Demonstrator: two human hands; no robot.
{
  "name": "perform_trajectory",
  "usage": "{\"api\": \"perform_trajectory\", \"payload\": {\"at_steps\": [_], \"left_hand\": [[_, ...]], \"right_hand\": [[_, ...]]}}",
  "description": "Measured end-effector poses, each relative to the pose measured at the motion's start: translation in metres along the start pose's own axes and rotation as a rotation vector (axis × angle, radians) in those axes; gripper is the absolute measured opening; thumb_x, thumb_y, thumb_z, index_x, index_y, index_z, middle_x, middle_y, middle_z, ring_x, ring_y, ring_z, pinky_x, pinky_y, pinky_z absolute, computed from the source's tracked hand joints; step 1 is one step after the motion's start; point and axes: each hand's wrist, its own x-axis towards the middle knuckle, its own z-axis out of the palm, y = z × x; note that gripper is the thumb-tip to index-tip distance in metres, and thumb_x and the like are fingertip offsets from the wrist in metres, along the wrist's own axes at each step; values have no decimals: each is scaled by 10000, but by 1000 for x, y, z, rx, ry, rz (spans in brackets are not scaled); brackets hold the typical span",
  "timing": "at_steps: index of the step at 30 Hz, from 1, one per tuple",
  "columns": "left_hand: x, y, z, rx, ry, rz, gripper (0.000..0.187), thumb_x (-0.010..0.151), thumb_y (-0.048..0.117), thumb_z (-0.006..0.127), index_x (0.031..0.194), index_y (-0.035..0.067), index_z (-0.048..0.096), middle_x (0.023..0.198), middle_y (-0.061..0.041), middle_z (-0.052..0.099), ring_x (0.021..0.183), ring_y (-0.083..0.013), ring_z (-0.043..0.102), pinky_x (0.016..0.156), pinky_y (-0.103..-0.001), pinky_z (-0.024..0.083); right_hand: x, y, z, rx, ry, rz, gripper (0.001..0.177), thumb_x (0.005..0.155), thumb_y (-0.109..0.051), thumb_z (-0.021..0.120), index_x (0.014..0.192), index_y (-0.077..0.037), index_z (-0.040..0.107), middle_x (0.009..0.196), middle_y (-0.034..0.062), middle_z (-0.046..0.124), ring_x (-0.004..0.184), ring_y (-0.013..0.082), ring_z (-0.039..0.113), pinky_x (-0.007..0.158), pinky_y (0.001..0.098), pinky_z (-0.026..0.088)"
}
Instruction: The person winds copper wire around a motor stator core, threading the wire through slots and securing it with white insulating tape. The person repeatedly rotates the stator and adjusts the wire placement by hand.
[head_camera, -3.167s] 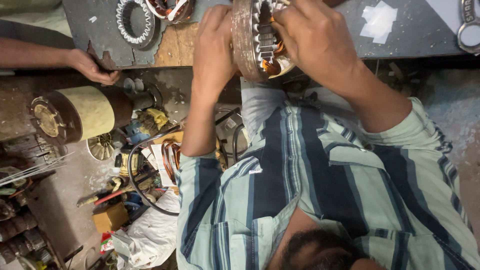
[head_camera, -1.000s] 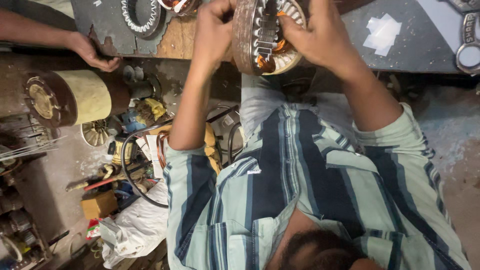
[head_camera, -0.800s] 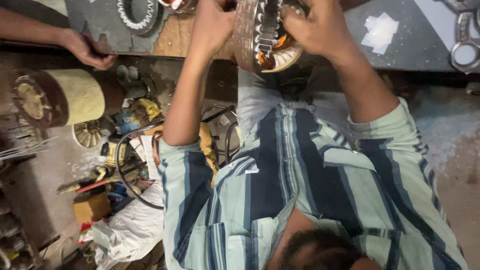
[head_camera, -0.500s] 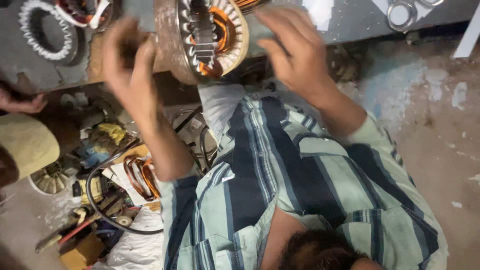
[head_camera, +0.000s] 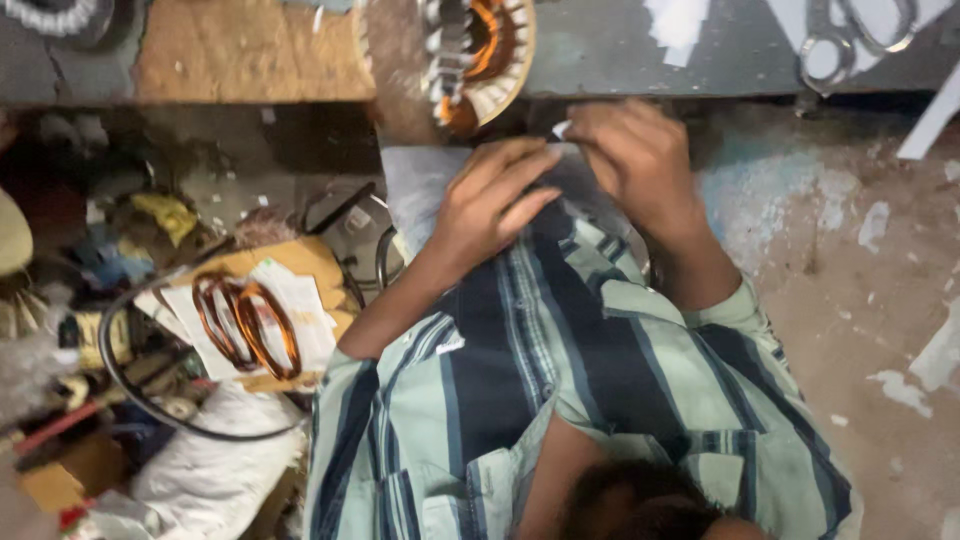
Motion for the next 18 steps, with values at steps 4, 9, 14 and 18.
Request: {"api": "perform_trajectory", "payload": {"at_steps": [4, 9, 14, 18], "left_hand": [[-9, -9, 9, -289, 59, -302, 404, 973, 89, 766, 1351, 37, 631, 1261, -110, 720, 1124, -258, 752, 972, -350, 609], [-24, -26, 12, -711, 99, -502, 383, 1006, 51, 726, 1370, -16, 626, 1280, -110, 715, 1129, -186, 732, 959, -325, 628], [-29, -33, 10, -1046, 210, -658, 277, 1058, 26, 708, 1316, -76, 694, 1115, -140, 762, 977, -180, 727, 876, -314, 609], [-33, -22, -2, -858, 138, -531, 289, 1035, 56, 700, 1312, -16, 658, 1137, -78, 754, 1024, -126, 728, 910, -278, 617]], "right_hand": [[-5, -21, 15, 373, 18, 197, 325, 926, 162, 614, 1169, -13, 741, 1100, 159, 732, 950, 238, 741, 763, 282, 596], [-1, -36, 28, 589, 88, 411, 199, 996, 59, 741, 1192, 44, 713, 1118, 145, 749, 947, 168, 727, 812, 268, 588], [6, -37, 27, 491, 59, 182, 246, 960, 42, 824, 1186, 61, 731, 1115, 171, 739, 987, 221, 730, 860, 299, 577], [5, -40, 23, 470, 63, 185, 201, 984, 44, 825, 1167, 47, 743, 1104, 167, 748, 982, 213, 740, 820, 279, 581]]}}
